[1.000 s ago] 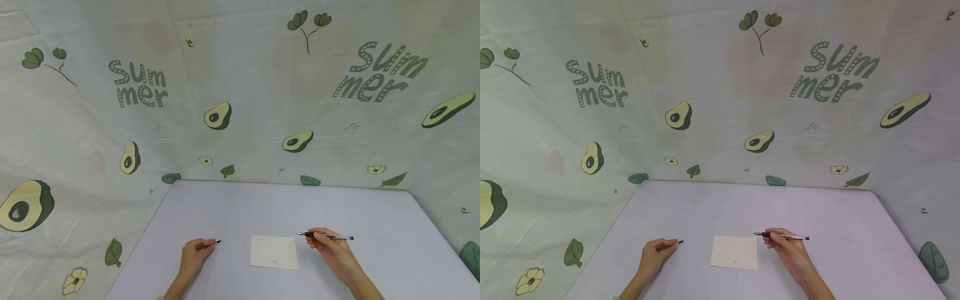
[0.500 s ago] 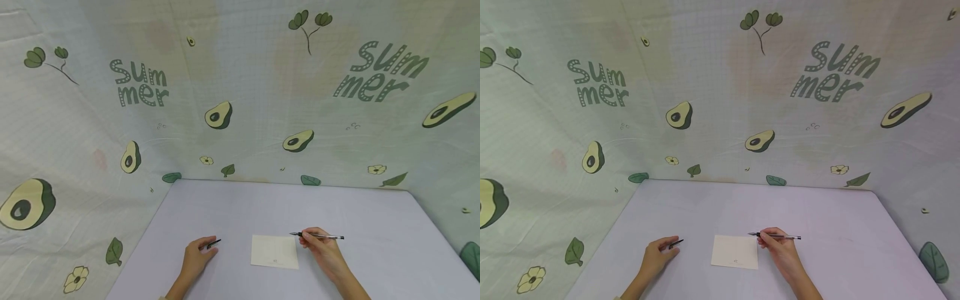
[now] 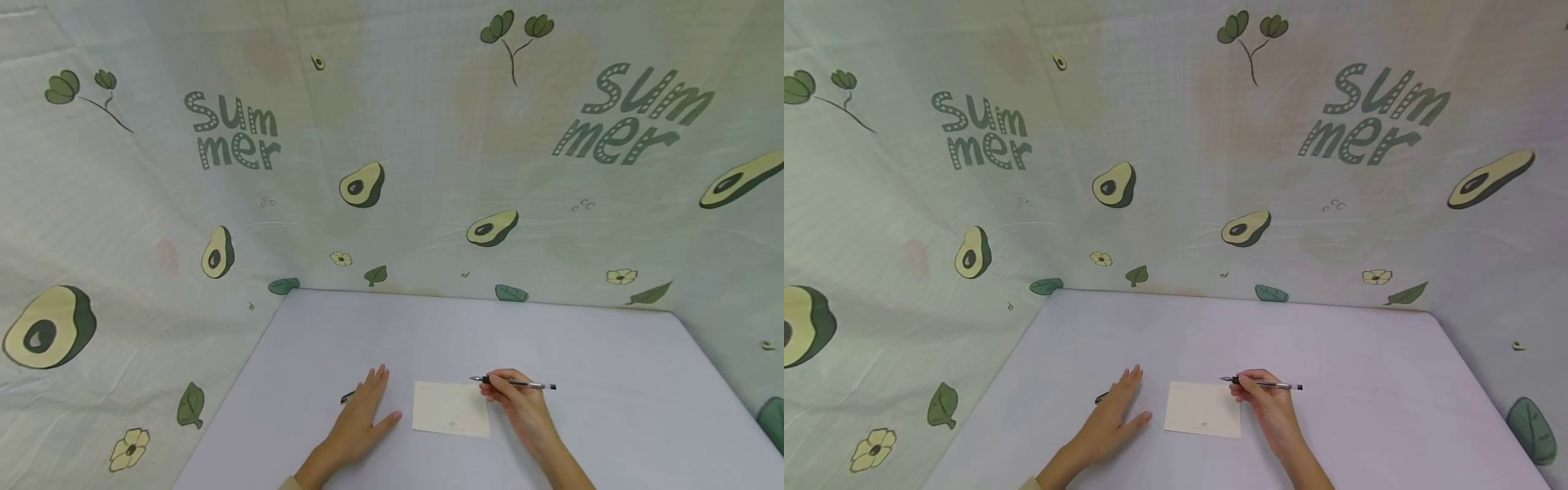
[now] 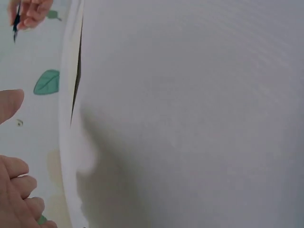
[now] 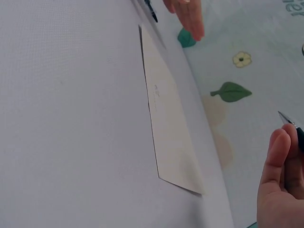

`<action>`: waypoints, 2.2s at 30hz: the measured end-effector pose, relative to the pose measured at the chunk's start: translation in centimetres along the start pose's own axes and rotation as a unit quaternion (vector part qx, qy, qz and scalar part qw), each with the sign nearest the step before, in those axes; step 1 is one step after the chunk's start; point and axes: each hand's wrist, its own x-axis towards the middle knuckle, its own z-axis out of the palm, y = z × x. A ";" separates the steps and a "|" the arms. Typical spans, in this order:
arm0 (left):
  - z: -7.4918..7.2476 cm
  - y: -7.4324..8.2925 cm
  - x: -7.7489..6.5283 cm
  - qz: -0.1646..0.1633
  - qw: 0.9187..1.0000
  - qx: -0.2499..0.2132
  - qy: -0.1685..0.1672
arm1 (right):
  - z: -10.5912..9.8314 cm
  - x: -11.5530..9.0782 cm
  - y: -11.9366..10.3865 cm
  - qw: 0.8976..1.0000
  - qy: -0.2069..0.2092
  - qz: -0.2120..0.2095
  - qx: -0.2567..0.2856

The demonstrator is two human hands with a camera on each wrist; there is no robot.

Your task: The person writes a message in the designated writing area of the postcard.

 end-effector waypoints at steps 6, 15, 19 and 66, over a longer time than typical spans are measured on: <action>1.1 1.4 1.7 0.031 0.998 0.047 -0.033 | 0.6 0.4 0.8 0.999 0.039 0.006 -0.014; 2.8 1.9 2.9 0.014 0.994 0.081 -0.068 | 1.5 0.8 2.4 0.998 0.050 0.004 -0.026; 3.3 1.8 3.1 0.012 0.993 0.088 -0.079 | 2.0 1.0 3.1 0.997 0.066 0.008 -0.048; 4.1 1.1 3.4 0.010 0.984 0.124 -0.126 | 5.4 2.3 7.8 0.966 0.073 0.036 -0.247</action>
